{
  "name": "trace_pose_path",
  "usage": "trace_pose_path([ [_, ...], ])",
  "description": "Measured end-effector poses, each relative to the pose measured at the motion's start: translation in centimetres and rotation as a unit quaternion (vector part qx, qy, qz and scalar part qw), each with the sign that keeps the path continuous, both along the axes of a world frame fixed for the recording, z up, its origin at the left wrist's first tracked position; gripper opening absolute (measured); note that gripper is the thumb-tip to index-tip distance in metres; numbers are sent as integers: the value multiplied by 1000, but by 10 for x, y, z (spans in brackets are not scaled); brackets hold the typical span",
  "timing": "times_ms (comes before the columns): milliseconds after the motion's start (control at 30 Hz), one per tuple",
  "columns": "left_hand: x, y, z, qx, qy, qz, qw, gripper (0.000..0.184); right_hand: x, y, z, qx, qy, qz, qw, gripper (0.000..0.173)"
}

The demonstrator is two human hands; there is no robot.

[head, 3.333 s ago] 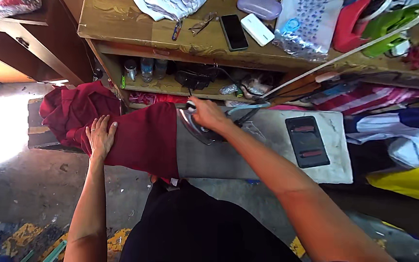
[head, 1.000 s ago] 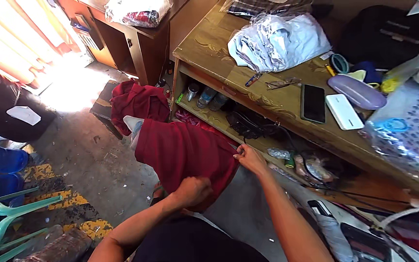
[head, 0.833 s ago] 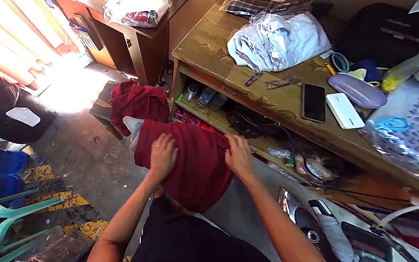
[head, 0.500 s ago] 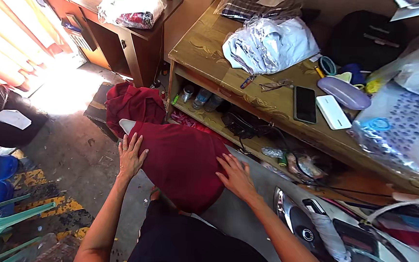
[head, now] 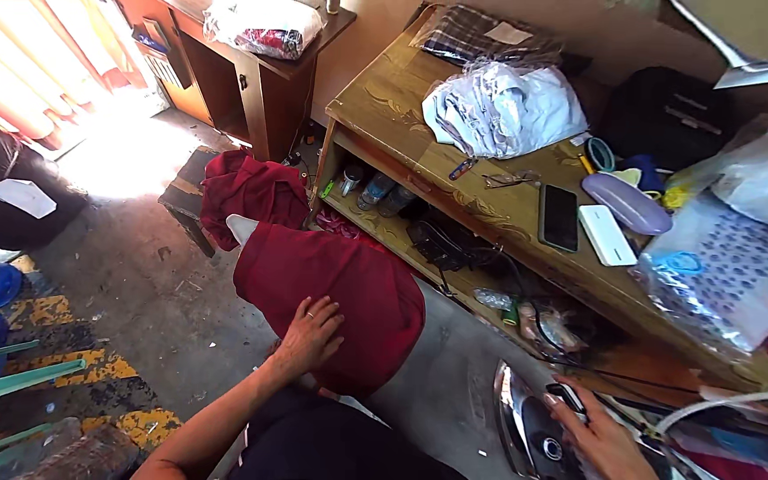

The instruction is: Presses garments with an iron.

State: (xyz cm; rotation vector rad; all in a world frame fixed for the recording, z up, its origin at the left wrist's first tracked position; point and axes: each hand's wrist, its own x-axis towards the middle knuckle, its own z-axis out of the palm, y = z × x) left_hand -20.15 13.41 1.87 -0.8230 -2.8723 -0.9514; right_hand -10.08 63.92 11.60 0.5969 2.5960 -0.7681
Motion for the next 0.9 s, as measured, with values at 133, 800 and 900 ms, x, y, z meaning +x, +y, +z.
trace_pose_path([
  [133, -61, -54, 21, -6, 21, 214, 977, 41, -20, -35, 2, 51, 28, 55, 997, 58],
  [800, -132, -199, -23, 416, -395, 276, 771, 17, -334, -465, 7, 40, 36, 420, 906, 44],
  [900, -134, -198, -26, 417, -392, 276, 772, 16, -346, -451, -1, 19, 45, 428, 902, 44],
])
